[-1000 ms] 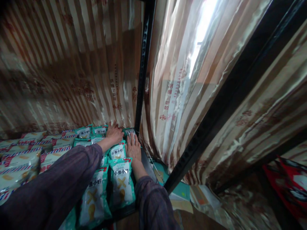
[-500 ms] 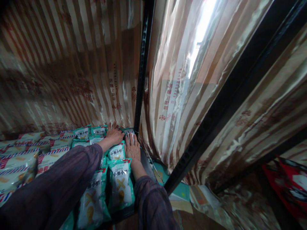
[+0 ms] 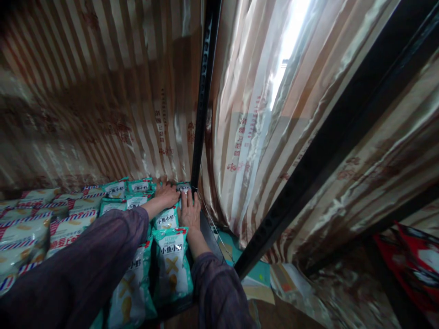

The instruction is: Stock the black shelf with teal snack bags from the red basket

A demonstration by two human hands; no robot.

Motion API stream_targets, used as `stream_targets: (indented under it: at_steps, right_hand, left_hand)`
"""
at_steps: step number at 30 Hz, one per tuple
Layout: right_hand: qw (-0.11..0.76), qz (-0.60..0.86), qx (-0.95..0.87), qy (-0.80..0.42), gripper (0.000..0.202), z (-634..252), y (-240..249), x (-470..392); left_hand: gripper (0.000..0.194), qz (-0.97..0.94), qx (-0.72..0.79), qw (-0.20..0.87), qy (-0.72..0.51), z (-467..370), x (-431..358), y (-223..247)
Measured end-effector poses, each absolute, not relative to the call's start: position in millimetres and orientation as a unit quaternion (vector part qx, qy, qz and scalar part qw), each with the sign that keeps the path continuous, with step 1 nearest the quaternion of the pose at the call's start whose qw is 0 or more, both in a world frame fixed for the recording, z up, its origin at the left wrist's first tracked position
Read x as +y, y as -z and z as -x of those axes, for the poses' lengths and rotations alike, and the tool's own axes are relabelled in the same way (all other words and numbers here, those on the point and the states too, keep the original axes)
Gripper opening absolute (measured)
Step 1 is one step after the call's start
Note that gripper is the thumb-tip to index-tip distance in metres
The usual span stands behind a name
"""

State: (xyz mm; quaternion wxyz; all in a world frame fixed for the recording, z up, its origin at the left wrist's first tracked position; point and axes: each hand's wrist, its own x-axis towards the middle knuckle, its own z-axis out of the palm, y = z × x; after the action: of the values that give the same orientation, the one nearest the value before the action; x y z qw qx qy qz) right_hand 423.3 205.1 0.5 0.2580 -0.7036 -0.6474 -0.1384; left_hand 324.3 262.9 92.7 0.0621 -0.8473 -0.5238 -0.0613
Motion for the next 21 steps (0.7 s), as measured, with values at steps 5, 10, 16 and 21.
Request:
stream_targets:
  at_steps: [5, 10, 16, 21]
  right_hand:
    - [0.256, 0.704, -0.651, 0.122, 0.055, -425.2, -3.0, 206.3]
    - [0.262, 0.694, -0.661, 0.110, 0.042, -428.0, -5.6, 211.8]
    - [0.281, 0.684, -0.662, 0.124, 0.048, -429.4, 0.0, 217.8]
    - [0.265, 0.692, -0.658, 0.139, 0.047, -429.7, 0.4, 220.6]
  left_hand:
    - [0.044, 0.841, -0.534, 0.040, 0.076, -321.1, 272.5, -95.7]
    - [0.040, 0.832, -0.552, 0.018, 0.052, -320.6, 276.7, -102.2]
    - [0.039, 0.831, -0.551, 0.037, 0.060, -324.7, 271.4, -100.9]
    - [0.039, 0.840, -0.535, 0.063, 0.070, -321.4, 272.4, -96.9]
